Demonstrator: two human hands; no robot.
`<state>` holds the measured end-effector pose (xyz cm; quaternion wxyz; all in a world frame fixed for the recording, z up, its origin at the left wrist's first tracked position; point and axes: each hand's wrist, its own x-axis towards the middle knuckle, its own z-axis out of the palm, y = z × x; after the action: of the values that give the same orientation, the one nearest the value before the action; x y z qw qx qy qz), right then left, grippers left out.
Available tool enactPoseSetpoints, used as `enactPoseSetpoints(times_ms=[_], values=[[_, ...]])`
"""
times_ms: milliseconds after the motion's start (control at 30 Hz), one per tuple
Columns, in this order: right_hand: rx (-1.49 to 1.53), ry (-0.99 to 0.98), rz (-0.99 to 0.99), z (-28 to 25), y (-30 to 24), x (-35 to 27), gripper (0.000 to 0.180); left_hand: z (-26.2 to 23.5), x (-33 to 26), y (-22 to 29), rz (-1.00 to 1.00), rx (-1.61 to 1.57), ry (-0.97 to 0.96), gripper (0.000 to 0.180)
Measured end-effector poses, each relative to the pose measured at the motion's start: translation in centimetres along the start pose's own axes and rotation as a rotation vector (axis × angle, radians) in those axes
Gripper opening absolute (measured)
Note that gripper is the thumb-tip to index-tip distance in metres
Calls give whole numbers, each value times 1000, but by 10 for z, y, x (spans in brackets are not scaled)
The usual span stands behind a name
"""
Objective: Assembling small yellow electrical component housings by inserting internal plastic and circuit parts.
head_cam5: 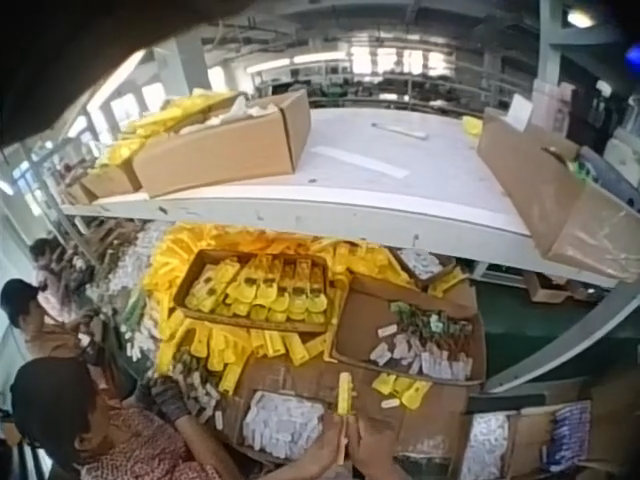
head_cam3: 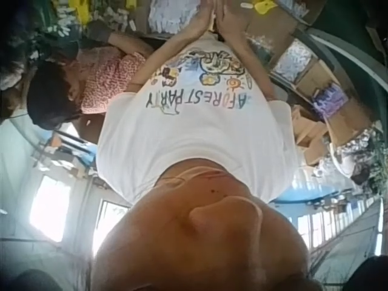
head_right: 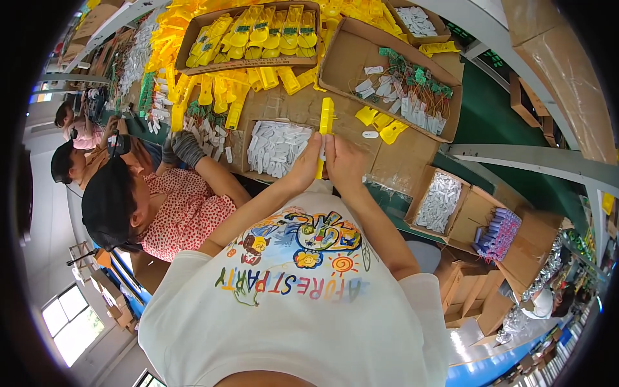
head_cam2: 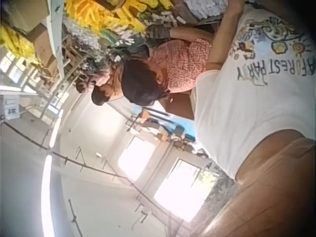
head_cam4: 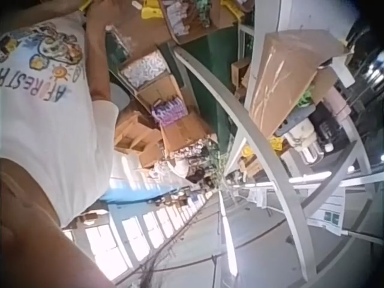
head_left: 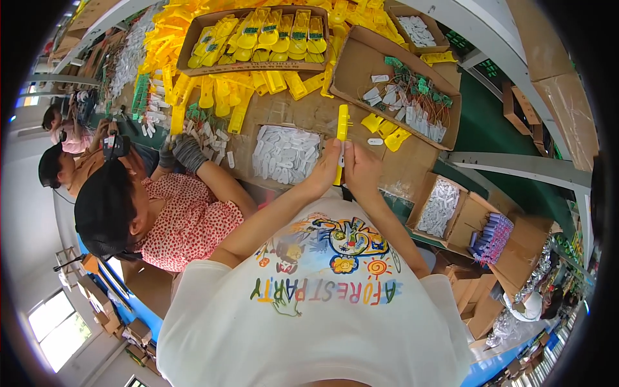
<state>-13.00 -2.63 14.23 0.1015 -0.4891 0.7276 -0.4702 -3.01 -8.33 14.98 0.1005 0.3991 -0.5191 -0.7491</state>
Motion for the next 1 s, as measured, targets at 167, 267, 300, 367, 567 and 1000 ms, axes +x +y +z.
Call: enactPoseSetpoints(times_ms=[167, 267, 300, 367, 567, 1000], values=[[-117, 59, -210, 11, 10, 8, 24, -6, 15, -34, 47, -312, -4, 56], [-205, 17, -187, 17, 69, 54, 19, -22, 14, -19, -52, -520, -60, 56], [-364, 67, -48, 13, 90, 88, 14, -26, 13, -18, 21, -600, -4, 55], [-517, 194, -69, 1, 132, 144, 4, -38, 13, -13, 50, -667, 5, 53], [-209, -311, -256, -2, 145, 182, 14, -50, 2, 5, 79, -748, 37, 51], [197, -348, 153, -68, 73, 126, 13, -40, -8, 17, 46, -423, 78, 38]])
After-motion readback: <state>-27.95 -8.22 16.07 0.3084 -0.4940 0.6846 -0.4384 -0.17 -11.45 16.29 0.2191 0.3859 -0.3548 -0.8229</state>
